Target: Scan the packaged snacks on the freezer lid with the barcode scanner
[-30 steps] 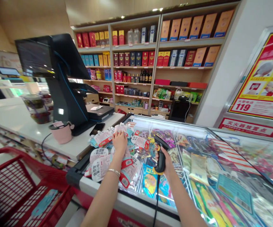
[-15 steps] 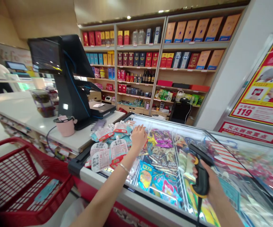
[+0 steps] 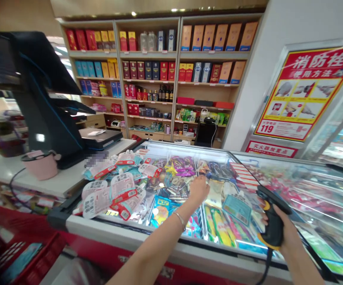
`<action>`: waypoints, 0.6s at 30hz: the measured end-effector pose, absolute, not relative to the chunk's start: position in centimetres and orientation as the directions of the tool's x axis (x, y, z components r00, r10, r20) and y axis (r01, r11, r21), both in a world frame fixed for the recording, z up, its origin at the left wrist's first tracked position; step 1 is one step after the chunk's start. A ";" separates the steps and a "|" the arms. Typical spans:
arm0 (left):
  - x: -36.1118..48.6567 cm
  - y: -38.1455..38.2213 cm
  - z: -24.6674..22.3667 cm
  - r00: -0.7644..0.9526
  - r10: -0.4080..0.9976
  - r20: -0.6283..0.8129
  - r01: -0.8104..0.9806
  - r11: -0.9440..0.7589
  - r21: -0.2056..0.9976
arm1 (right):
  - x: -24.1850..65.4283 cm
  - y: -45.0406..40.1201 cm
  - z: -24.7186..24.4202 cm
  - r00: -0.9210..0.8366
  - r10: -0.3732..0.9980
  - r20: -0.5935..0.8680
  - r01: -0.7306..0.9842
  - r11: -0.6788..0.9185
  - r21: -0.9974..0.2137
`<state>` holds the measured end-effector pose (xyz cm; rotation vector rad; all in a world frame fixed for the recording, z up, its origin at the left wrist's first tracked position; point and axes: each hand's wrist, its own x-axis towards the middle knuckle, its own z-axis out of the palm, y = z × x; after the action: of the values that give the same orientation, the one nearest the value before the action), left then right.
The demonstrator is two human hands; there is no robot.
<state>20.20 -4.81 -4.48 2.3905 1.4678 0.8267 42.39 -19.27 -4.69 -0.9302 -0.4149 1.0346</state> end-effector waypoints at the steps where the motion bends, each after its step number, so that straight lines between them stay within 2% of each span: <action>1: 20.9 -5.0 -4.8 0.350 0.879 0.323 0.749 -0.470 0.467 | 42.8 -19.2 -4.8 0.492 0.865 -0.098 -0.532 0.210 -0.821; 11: 25.9 -6.6 -5.7 0.317 0.929 0.193 0.798 -0.371 0.476 | 44.7 -18.4 -6.4 0.495 0.853 -0.165 -0.546 0.158 -0.823; 18: 26.8 -8.5 -5.8 0.482 0.871 0.090 0.787 -0.476 0.391 | 44.0 -18.8 -6.6 0.478 0.866 -0.149 -0.550 0.163 -0.819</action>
<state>26.84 -8.46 -5.80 2.4351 1.4055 0.4021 44.03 -18.78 -6.56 -0.9563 -0.3967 1.0483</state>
